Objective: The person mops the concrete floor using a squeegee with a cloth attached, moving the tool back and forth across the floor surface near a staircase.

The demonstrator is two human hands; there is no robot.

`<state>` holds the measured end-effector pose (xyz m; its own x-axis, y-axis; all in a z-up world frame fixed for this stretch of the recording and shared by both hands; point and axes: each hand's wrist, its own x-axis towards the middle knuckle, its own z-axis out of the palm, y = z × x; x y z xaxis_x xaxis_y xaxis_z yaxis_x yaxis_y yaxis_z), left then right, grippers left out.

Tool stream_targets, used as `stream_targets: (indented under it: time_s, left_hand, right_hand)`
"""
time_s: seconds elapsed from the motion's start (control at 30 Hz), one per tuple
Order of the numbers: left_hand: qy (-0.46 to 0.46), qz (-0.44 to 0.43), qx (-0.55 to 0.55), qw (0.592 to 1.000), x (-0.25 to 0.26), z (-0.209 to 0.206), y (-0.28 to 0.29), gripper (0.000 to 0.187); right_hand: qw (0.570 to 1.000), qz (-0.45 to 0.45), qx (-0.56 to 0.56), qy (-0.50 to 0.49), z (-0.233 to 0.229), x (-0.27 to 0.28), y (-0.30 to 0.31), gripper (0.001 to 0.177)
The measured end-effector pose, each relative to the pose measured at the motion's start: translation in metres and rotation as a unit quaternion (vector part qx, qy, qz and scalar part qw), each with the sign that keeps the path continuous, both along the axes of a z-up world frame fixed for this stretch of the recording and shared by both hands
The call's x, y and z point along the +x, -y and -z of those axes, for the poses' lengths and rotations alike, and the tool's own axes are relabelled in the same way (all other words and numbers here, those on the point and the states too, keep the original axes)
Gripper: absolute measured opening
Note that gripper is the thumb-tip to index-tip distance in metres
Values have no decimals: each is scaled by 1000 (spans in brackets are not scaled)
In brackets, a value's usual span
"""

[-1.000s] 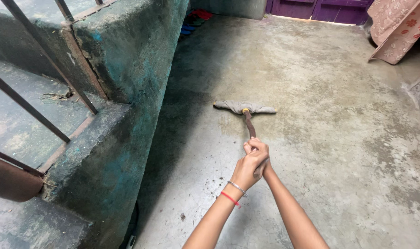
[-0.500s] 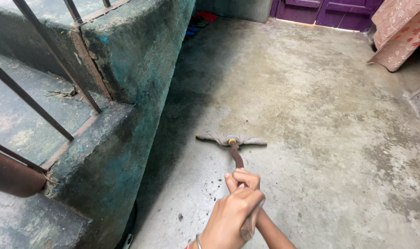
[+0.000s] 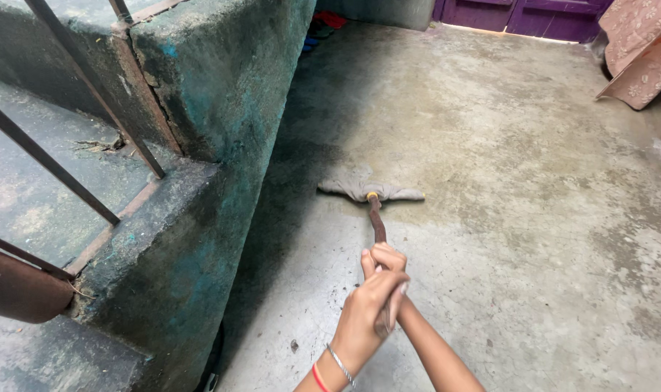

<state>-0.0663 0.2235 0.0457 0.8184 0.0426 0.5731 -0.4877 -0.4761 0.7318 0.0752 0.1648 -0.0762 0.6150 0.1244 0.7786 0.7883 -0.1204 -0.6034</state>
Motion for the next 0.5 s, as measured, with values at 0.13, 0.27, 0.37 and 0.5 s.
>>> stream_targets:
  time_s: [0.13,0.27,0.37,0.5]
  left_hand:
    - [0,-41,-7,999,51,46,-21,13]
    - [23,-37,13,999,117,91,-48,12]
    - [29,-32,11,999,152,106,-53,9]
    - [35,-29,24,999,157,104,-53,8]
  right_hand:
    - [997,-8,-56,-46,36,56,-16,35]
    - [988,-69,-135,8,72,135,-27,29]
    - [985,-74,-144,53,93,183,-35,27]
    - [976,-44,-197,-81,96,189,-30,30]
